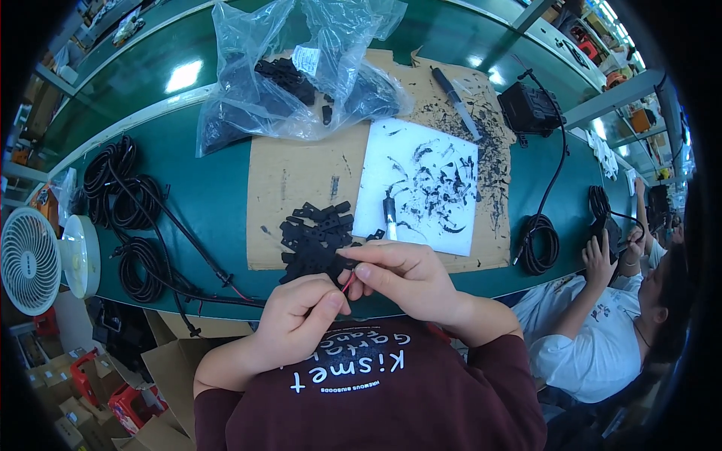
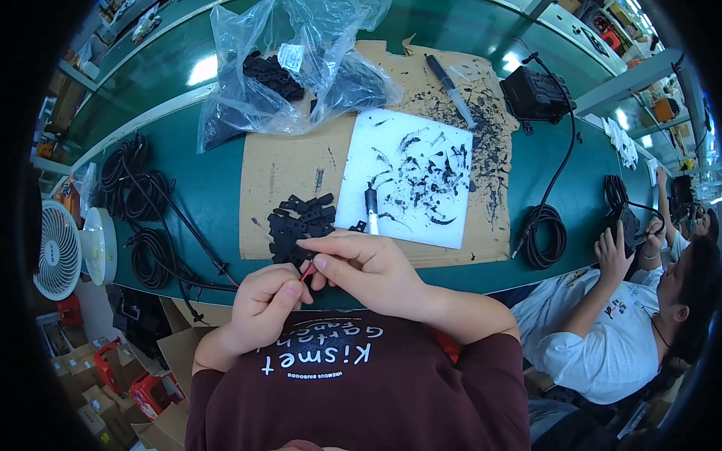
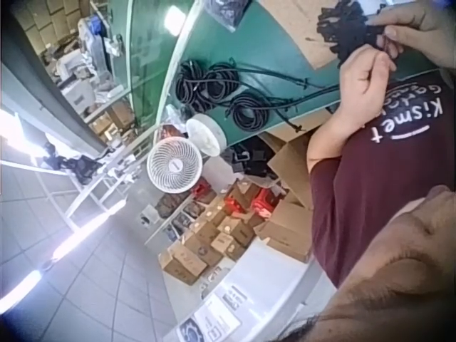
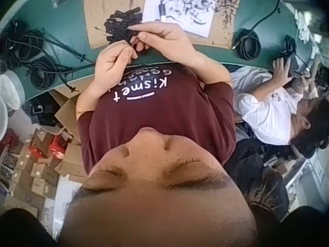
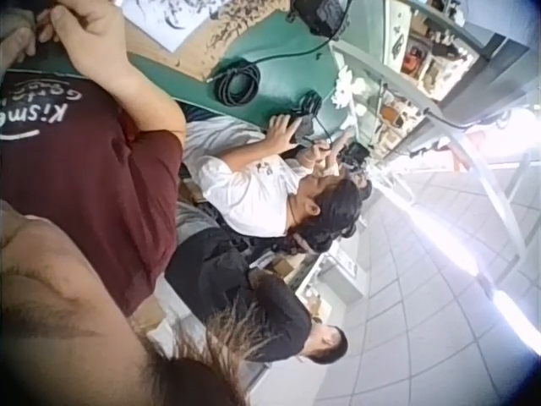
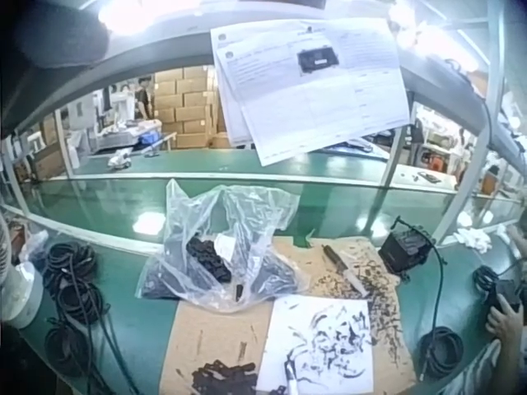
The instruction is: The person assembles small plastic components onto black electrical cables by hand at a factory workbench.
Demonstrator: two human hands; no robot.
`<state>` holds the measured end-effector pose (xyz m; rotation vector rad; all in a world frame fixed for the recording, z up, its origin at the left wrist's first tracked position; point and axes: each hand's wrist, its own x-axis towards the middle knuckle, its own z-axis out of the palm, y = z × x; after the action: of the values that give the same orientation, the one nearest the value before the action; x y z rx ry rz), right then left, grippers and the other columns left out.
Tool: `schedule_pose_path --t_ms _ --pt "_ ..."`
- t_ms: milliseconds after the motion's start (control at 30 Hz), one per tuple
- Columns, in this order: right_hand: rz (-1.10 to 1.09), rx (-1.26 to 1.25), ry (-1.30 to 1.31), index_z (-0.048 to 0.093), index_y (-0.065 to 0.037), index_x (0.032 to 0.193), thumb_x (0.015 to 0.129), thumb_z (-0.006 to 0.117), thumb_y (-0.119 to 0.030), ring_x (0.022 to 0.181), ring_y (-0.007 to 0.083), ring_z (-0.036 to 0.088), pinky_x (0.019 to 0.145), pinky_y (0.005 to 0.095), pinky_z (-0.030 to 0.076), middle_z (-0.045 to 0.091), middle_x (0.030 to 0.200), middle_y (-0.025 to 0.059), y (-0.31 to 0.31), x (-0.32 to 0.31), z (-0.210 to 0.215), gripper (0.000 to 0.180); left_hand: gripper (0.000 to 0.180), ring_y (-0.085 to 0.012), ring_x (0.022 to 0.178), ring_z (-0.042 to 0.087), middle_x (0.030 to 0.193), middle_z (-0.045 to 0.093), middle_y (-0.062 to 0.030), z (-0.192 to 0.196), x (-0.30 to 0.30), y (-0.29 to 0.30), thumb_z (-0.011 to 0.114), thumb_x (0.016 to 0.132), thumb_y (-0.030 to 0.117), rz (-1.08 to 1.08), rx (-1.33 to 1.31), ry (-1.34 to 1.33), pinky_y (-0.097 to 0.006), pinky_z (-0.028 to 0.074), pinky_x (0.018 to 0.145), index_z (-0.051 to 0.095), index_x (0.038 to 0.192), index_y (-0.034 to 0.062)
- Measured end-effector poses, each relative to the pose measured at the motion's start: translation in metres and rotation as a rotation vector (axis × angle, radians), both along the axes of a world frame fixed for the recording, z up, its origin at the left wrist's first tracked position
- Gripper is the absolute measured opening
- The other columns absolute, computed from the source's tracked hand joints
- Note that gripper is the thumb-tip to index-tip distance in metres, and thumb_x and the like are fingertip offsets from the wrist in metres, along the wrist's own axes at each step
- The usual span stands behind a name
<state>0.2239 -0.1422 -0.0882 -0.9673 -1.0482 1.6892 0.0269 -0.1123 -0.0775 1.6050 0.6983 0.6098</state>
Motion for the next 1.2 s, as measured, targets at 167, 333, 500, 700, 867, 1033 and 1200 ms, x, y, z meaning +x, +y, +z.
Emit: schedule_pose_path --t_ms 167,333,500,700,867,1033,1200 --pt "0.017 0.046 -0.017 0.056 0.001 0.119 0.092 0.046 0.002 0.081 0.0116 0.060 0.073 0.0233 0.049 0.060 0.096 0.0092 -0.002 -0.001 -0.002 0.028 0.018 -0.0189 0.064 0.053 0.071 0.056 -0.0089 0.001 0.000 0.000 0.050 0.090 0.007 0.023 -0.019 0.008 -0.028 0.041 0.059 0.059 0.076 -0.0007" --pt "0.000 0.171 -0.167 0.057 0.001 0.118 0.091 0.047 0.003 0.079 0.0117 0.062 0.070 0.0230 0.049 0.062 0.094 0.0092 -0.002 0.000 -0.002 0.028 0.018 -0.0173 0.062 0.052 0.071 0.056 -0.0085 -0.003 -0.002 -0.001 0.050 0.089 0.007 0.111 -0.018 -0.002 -0.027 0.040 0.057 0.059 0.076 -0.0012" --pt "-0.045 0.336 -0.294 0.058 0.000 0.116 0.089 0.051 0.003 0.075 0.0123 0.063 0.066 0.0230 0.049 0.064 0.088 0.0094 0.000 0.000 0.001 0.029 0.019 -0.0166 0.061 0.051 0.071 0.056 -0.0082 -0.004 -0.002 -0.003 0.050 0.090 0.008 0.154 0.003 -0.008 -0.027 0.040 0.056 0.059 0.076 -0.0014" --pt "-0.107 0.516 -0.450 0.060 0.000 0.112 0.085 0.056 0.004 0.070 0.0148 0.065 0.063 0.0240 0.049 0.067 0.081 0.0085 0.001 -0.003 0.002 0.027 0.014 -0.0164 0.060 0.051 0.071 0.057 -0.0087 -0.004 -0.002 -0.004 0.052 0.088 0.004 0.183 0.147 -0.011 -0.026 0.040 0.054 0.059 0.078 -0.0017" --pt "-0.114 0.553 -0.476 0.061 0.001 0.110 0.084 0.057 0.004 0.071 0.0165 0.066 0.062 0.0249 0.049 0.067 0.081 0.0088 0.001 -0.002 0.003 0.027 0.009 -0.0169 0.059 0.052 0.071 0.058 -0.0092 -0.005 -0.001 -0.005 0.053 0.086 0.000 0.214 0.258 0.003 -0.027 0.041 0.053 0.058 0.079 -0.0017" --pt "-0.120 0.552 -0.444 0.060 0.001 0.110 0.083 0.057 0.005 0.071 0.0167 0.066 0.062 0.0257 0.049 0.067 0.085 0.0101 0.000 -0.003 0.002 0.027 0.010 -0.0176 0.059 0.053 0.071 0.058 -0.0092 -0.004 0.000 -0.005 0.053 0.086 0.000 0.239 0.263 0.007 -0.027 0.042 0.054 0.058 0.079 -0.0018" --pt "-0.154 0.617 -0.522 0.060 0.002 0.109 0.082 0.058 0.005 0.070 0.0196 0.066 0.061 0.0274 0.050 0.067 0.085 0.0119 0.003 -0.007 -0.003 0.028 0.003 -0.0160 0.065 0.054 0.077 0.058 -0.0083 -0.016 0.003 -0.006 0.054 0.086 0.000 0.226 0.181 -0.013 -0.025 0.042 0.059 0.056 0.085 -0.0013"
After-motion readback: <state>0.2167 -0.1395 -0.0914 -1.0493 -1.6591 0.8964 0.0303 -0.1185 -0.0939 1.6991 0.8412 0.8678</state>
